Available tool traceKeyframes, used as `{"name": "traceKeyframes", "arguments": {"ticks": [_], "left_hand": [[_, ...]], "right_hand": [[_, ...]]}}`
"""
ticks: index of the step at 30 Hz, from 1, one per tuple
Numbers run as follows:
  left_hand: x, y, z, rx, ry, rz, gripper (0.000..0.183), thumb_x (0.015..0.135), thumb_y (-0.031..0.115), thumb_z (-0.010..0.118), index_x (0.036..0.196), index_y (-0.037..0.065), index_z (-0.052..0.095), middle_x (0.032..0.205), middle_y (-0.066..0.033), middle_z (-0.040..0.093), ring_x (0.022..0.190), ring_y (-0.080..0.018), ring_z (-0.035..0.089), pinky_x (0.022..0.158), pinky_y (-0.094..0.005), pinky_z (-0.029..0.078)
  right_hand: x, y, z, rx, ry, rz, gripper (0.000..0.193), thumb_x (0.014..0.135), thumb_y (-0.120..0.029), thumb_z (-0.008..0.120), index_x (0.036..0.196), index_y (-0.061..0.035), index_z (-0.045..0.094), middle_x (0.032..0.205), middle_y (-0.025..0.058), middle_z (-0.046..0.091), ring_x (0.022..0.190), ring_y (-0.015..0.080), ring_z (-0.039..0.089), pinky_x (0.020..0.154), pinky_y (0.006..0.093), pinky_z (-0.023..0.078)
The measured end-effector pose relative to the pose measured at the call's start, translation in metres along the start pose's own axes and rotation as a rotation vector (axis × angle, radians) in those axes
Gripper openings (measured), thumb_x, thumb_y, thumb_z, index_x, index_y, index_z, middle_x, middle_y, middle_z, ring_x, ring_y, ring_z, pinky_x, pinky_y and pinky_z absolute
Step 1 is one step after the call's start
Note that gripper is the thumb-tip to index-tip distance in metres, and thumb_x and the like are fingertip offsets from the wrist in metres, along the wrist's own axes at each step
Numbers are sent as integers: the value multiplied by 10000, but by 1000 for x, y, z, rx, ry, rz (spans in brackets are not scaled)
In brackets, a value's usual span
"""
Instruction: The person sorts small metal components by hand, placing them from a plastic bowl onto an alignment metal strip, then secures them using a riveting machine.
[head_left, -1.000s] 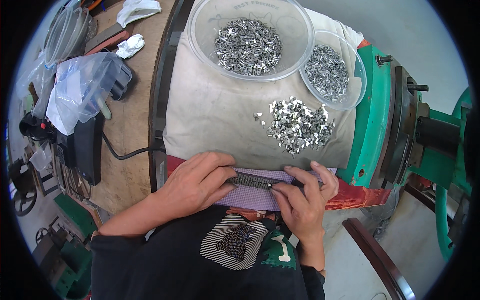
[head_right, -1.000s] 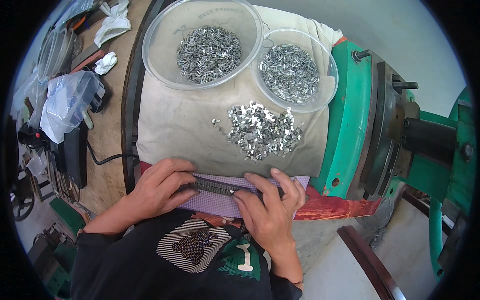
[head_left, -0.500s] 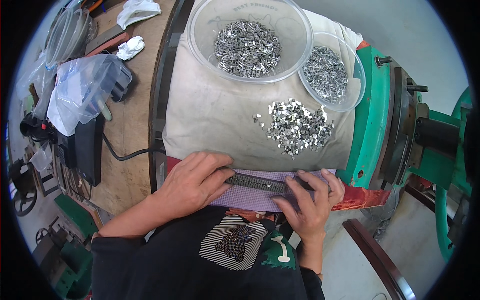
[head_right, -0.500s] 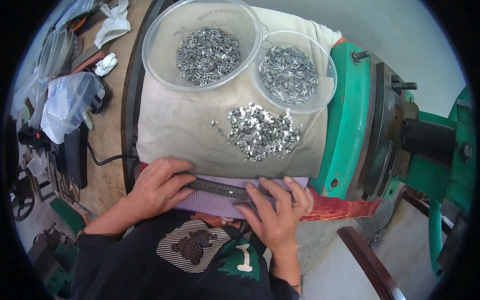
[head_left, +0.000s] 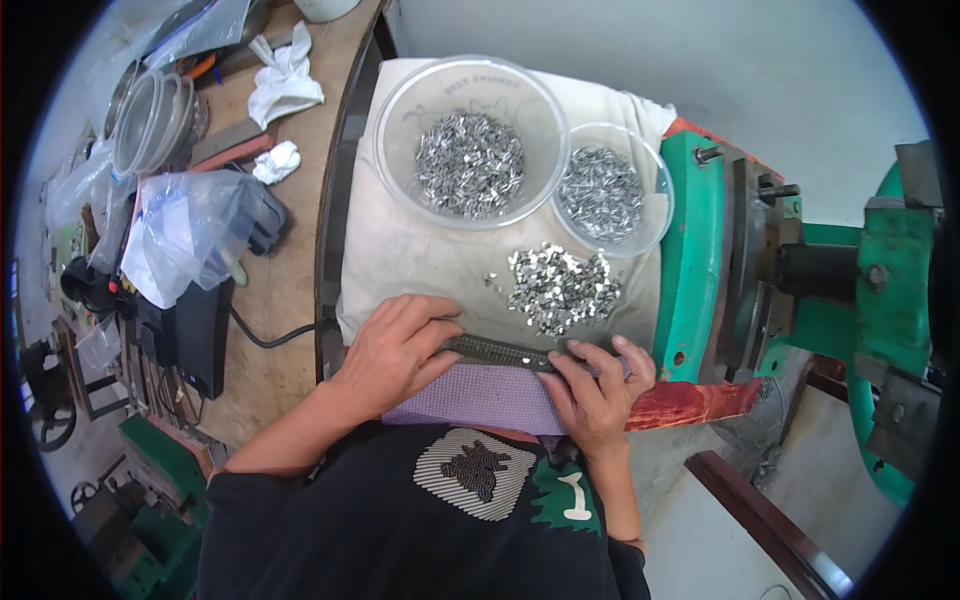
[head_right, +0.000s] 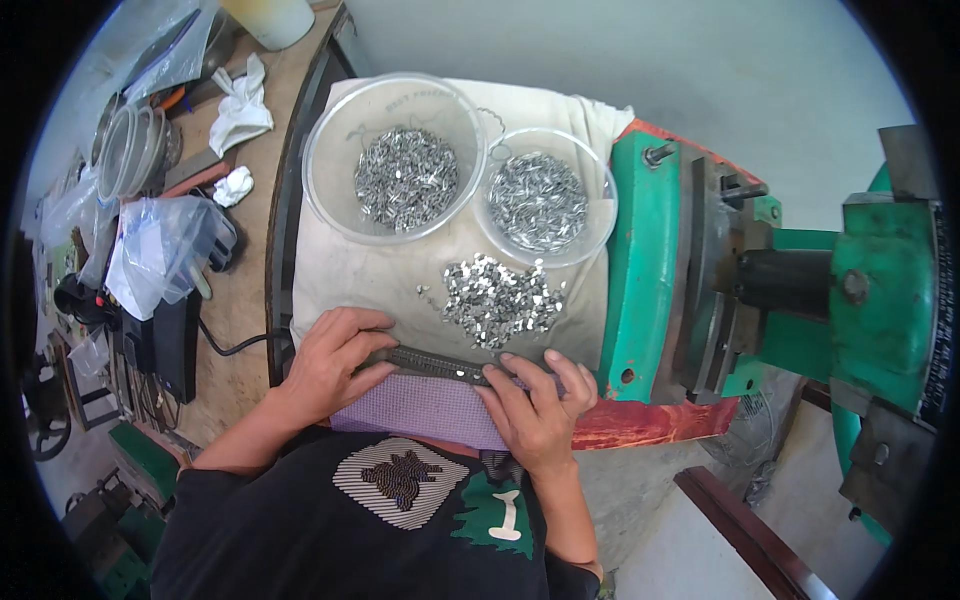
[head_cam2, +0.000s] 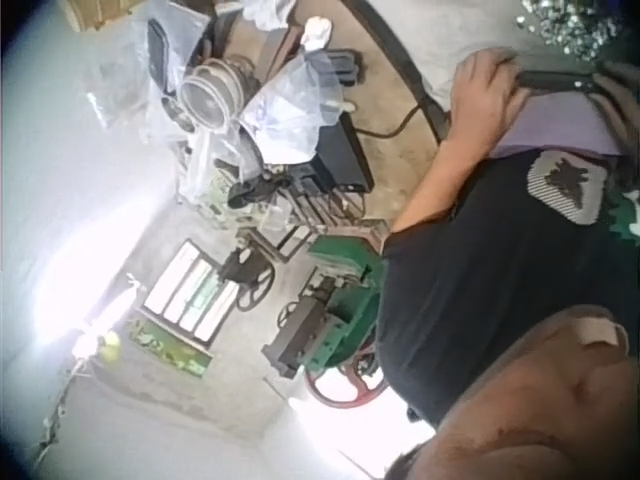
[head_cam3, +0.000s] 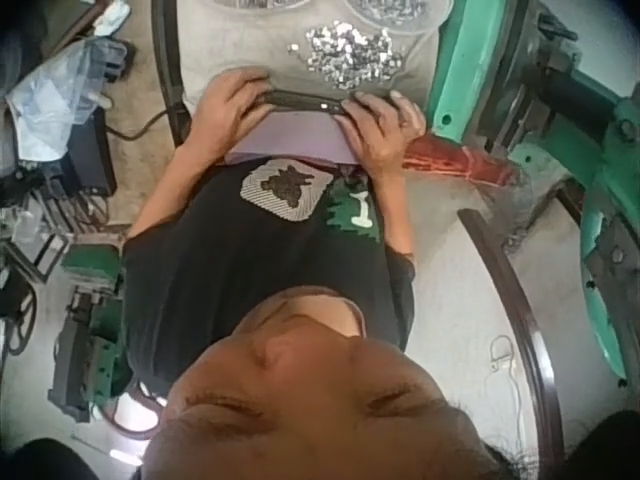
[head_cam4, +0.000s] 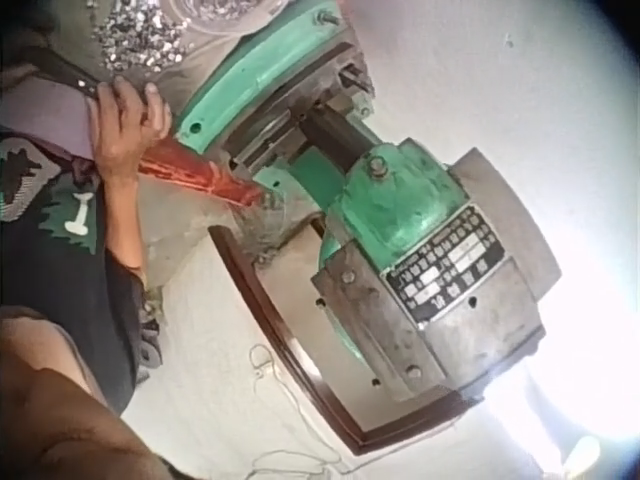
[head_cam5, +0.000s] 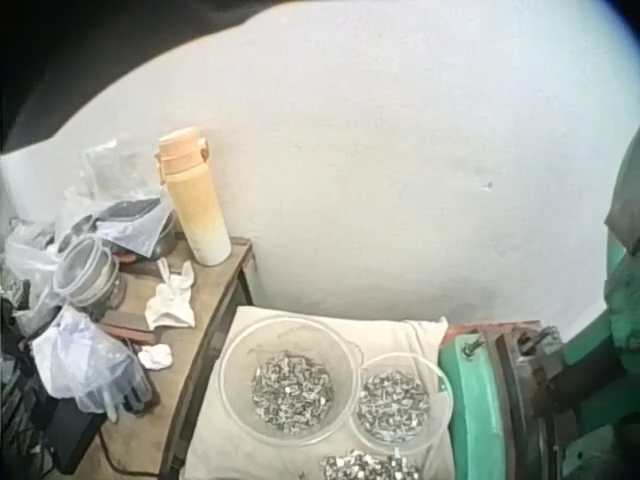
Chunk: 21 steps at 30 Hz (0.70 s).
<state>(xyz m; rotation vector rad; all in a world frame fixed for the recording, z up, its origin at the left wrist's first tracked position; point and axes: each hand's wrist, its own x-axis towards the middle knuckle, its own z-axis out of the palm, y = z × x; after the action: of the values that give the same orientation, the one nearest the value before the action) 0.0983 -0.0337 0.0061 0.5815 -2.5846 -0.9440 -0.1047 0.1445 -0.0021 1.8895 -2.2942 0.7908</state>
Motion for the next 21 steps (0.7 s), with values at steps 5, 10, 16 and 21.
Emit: {"name": "traceKeyframes", "arguments": {"ticks": [5, 10, 16, 21], "left_hand": [[-2, -3, 2, -120, -13, -104, 303, 688, 76, 812, 955, 36, 675, 1166, -111, 614, 1068, -318, 582, 907, -414, 456], [0, -2, 0, -174, -37, -142, 303, 666, 54, 823, 938, 33, 689, 1170, -116, 616, 1085, -319, 572, 932, -411, 443], [-2, -2, 1, -128, -31, -107, 286, 674, 75, 821, 926, 45, 689, 1174, -109, 613, 1056, -313, 572, 908, -412, 436], [-2, -2, 2, -113, -16, -78, 250, 724, 108, 794, 938, 58, 673, 1170, -76, 601, 1065, -295, 564, 893, -412, 438]], "right_hand": [[1, -2, -1, 25, -6, 51, 290, 659, -208, 876, 925, -172, 766, 1054, -23, 671, 1219, 304, 427, 1020, 431, 342], [2, -2, 0, 59, 11, 82, 295, 647, -196, 880, 921, -179, 772, 1036, -19, 674, 1209, 308, 432, 1016, 426, 344], [4, -5, -4, 86, -12, 98, 258, 668, -198, 872, 905, -193, 769, 1020, -42, 662, 1185, 285, 440, 998, 405, 357], [0, -4, -4, 104, -12, 109, 261, 652, -183, 877, 886, -160, 766, 1002, -7, 679, 1196, 304, 453, 1016, 428, 343]]}}
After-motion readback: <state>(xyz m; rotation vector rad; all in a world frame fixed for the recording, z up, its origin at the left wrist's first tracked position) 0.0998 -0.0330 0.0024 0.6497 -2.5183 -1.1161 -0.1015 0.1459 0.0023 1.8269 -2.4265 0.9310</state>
